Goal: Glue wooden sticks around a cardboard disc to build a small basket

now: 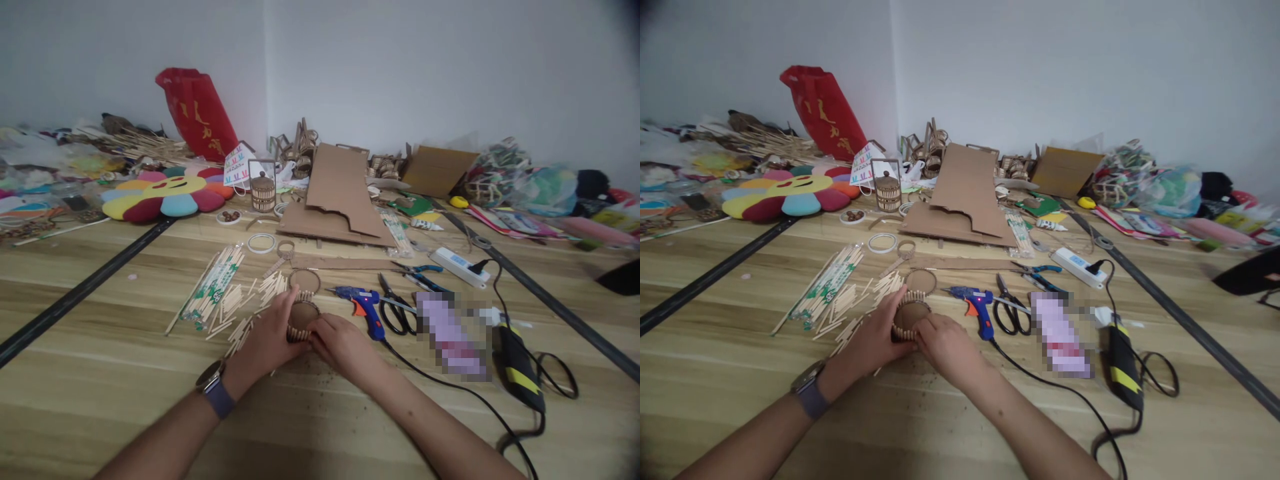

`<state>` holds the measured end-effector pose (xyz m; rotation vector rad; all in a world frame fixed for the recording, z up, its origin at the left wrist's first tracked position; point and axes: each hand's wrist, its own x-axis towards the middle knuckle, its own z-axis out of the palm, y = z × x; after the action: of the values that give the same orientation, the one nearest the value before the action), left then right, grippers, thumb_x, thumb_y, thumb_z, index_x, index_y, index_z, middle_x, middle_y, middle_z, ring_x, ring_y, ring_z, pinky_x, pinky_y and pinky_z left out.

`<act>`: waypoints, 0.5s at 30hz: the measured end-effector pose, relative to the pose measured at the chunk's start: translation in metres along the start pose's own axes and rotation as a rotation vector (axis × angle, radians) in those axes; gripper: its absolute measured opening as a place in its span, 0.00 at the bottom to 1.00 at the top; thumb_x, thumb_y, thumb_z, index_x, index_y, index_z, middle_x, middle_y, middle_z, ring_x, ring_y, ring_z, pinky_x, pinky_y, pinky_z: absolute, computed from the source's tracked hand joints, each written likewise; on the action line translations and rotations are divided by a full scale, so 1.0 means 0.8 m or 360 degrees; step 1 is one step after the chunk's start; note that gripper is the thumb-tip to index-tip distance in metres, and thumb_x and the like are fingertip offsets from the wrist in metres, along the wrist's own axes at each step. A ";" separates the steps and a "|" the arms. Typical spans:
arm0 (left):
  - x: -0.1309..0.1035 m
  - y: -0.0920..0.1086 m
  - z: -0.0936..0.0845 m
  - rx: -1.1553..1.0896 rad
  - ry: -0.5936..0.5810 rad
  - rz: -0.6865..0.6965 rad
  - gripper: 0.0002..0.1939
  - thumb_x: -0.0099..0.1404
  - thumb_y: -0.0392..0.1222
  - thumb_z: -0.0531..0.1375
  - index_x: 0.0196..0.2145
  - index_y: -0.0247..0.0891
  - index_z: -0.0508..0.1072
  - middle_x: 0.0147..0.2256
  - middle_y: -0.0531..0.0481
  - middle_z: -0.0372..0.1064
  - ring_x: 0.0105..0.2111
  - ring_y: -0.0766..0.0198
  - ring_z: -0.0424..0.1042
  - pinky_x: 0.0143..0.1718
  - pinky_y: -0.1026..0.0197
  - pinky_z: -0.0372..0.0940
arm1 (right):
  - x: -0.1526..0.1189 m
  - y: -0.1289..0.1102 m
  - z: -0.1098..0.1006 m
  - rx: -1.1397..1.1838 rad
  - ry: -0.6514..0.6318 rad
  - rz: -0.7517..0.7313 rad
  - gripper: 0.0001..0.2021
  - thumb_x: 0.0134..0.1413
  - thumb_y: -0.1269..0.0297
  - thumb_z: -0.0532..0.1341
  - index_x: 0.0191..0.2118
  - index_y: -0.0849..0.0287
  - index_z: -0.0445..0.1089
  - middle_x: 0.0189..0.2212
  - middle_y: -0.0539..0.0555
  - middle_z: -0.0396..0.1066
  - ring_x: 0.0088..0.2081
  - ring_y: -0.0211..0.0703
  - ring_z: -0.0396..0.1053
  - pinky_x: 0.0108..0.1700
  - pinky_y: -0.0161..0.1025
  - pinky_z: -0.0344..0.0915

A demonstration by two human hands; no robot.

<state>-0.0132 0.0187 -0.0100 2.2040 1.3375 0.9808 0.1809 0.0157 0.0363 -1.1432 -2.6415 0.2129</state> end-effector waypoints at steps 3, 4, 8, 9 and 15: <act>-0.002 -0.003 0.003 0.0038 0.0013 0.0071 0.55 0.57 0.41 0.71 0.70 0.44 0.39 0.66 0.33 0.51 0.67 0.42 0.54 0.64 0.36 0.56 | -0.003 -0.004 -0.014 -0.0007 -0.0053 0.0062 0.10 0.63 0.65 0.61 0.49 0.61 0.71 0.39 0.59 0.75 0.39 0.50 0.74 0.39 0.40 0.67; -0.002 -0.004 0.003 0.0042 0.0009 0.0076 0.56 0.57 0.42 0.71 0.69 0.45 0.38 0.66 0.33 0.51 0.67 0.42 0.53 0.64 0.36 0.55 | -0.005 -0.003 -0.021 0.0004 -0.0049 0.0111 0.14 0.63 0.63 0.62 0.52 0.61 0.69 0.40 0.59 0.75 0.39 0.50 0.75 0.38 0.40 0.67; -0.003 -0.003 0.002 0.0049 0.0013 0.0039 0.58 0.53 0.37 0.72 0.69 0.47 0.38 0.68 0.35 0.47 0.69 0.42 0.49 0.66 0.36 0.53 | -0.022 0.020 -0.048 -0.0119 0.0037 0.0566 0.11 0.67 0.59 0.57 0.44 0.59 0.72 0.39 0.59 0.75 0.38 0.49 0.75 0.37 0.39 0.65; -0.003 -0.002 0.002 0.0050 0.0018 0.0028 0.58 0.53 0.35 0.72 0.69 0.47 0.39 0.68 0.35 0.47 0.69 0.42 0.48 0.66 0.36 0.52 | -0.027 0.029 -0.053 -0.0199 0.0039 0.0721 0.12 0.67 0.57 0.56 0.41 0.60 0.72 0.39 0.60 0.75 0.37 0.50 0.75 0.36 0.39 0.64; -0.001 0.008 0.002 0.0070 0.0034 -0.0006 0.59 0.52 0.34 0.72 0.69 0.48 0.39 0.68 0.36 0.45 0.69 0.40 0.47 0.66 0.34 0.51 | -0.045 0.072 -0.050 -0.0227 -0.0093 0.1133 0.16 0.65 0.52 0.58 0.35 0.60 0.73 0.32 0.63 0.77 0.34 0.53 0.76 0.32 0.39 0.62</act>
<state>-0.0080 0.0148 -0.0073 2.2284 1.3847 0.9854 0.2562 0.0302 0.0549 -2.1136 -2.2065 0.1861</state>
